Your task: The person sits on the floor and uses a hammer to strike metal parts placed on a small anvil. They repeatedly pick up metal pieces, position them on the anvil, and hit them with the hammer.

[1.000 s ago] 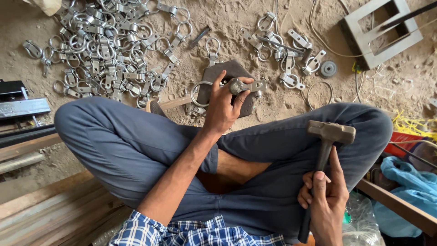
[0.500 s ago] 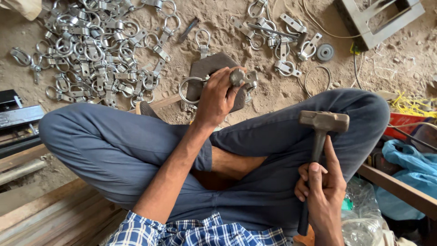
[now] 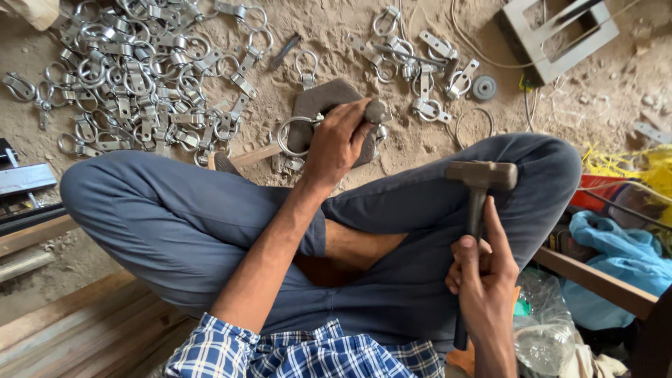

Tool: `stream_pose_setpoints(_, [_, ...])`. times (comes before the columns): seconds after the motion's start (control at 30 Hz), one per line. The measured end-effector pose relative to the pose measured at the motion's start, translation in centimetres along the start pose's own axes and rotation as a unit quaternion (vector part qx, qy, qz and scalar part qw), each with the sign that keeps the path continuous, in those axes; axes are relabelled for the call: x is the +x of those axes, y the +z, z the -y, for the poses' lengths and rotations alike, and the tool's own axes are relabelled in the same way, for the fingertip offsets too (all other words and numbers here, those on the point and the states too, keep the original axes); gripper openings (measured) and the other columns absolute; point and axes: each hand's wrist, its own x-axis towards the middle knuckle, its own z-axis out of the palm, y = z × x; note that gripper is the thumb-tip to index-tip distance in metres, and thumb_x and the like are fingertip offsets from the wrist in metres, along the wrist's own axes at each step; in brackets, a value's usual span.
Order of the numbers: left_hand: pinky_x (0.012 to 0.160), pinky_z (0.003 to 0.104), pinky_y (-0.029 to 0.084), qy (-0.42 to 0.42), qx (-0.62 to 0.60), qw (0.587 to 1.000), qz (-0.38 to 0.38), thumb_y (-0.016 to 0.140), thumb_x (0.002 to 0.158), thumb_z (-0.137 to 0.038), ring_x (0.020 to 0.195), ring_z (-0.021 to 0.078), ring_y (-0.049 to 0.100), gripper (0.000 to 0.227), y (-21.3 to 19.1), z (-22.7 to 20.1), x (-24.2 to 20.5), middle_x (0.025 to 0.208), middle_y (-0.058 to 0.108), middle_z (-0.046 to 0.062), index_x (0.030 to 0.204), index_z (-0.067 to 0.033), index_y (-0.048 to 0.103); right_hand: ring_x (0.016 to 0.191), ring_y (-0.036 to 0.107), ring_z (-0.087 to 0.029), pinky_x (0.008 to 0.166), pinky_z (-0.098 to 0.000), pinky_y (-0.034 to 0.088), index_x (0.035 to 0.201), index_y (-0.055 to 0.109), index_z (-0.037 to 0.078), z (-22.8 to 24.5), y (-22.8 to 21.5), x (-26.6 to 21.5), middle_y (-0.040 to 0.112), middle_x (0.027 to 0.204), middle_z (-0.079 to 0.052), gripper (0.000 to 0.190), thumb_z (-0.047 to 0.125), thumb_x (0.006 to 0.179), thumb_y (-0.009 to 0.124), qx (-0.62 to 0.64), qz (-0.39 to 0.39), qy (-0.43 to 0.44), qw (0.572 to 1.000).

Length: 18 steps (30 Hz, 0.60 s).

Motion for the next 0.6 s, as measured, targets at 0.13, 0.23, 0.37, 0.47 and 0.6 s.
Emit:
stream_pose_setpoints(0.13, [0.098, 0.043, 0.058, 0.013, 0.021, 1.000, -0.014, 0.070, 0.100, -0.016, 0.115, 0.0343, 0.070, 0.038, 1.0, 0.9, -0.2, 0.124, 0.072, 0.018, 0.135, -0.0028, 0.061, 0.050, 0.038, -0.005, 0.043, -0.0249, 0.034, 0.164, 0.036, 0.012, 1.3, 1.7, 0.6, 0.044, 0.064, 0.001, 0.066, 0.014, 0.101, 0.058, -0.147, -0.006, -0.072, 0.987])
stream_pose_setpoints(0.23, [0.099, 0.043, 0.058, 0.013, 0.021, 1.000, -0.012, 0.068, 0.101, -0.019, 0.115, 0.0343, 0.070, 0.039, 1.6, 1.1, -0.2, 0.126, 0.072, 0.018, 0.137, -0.0039, 0.062, 0.048, 0.036, -0.008, 0.047, -0.0266, 0.031, 0.161, 0.044, 0.010, 1.8, 2.1, 1.8, 0.047, 0.060, -0.002, 0.059, 0.012, 0.104, 0.060, -0.292, -0.050, -0.223, 0.929])
stream_pose_setpoints(0.37, [0.097, 0.043, 0.059, -0.016, -0.001, 1.000, -0.009, 0.066, 0.102, -0.022, 0.115, 0.0335, 0.071, 0.037, 1.5, 0.9, 0.0, 0.126, 0.073, 0.016, 0.135, -0.0064, 0.063, 0.055, 0.049, -0.015, 0.051, -0.0287, 0.037, 0.131, 0.065, 0.016, 1.3, -2.5, 4.2, 0.060, 0.083, -0.012, 0.021, 0.018, 0.111, 0.062, -0.271, -0.215, -0.484, 0.804])
stream_pose_setpoints(0.47, [0.098, 0.043, 0.059, -0.018, -0.010, 1.000, -0.015, 0.066, 0.103, -0.023, 0.115, 0.0332, 0.071, 0.036, 1.7, 0.8, -0.3, 0.127, 0.072, 0.016, 0.135, -0.0069, 0.064, 0.071, 0.057, -0.019, 0.063, -0.0309, 0.044, 0.125, 0.065, 0.012, -0.1, -2.6, 5.0, 0.064, 0.091, -0.013, 0.012, 0.017, 0.115, 0.061, -0.290, -0.183, -0.499, 0.796])
stream_pose_setpoints(0.6, [0.093, 0.043, 0.059, -0.006, -0.008, 1.000, -0.030, 0.067, 0.101, -0.023, 0.111, 0.0339, 0.071, 0.036, 1.8, 0.7, -0.1, 0.124, 0.072, 0.017, 0.133, -0.0065, 0.065, 0.091, 0.068, -0.025, 0.078, -0.0345, 0.053, 0.116, 0.065, 0.007, 1.3, 1.4, 5.4, 0.069, 0.102, -0.014, 0.012, 0.016, 0.121, 0.059, -0.298, -0.159, -0.525, 0.782])
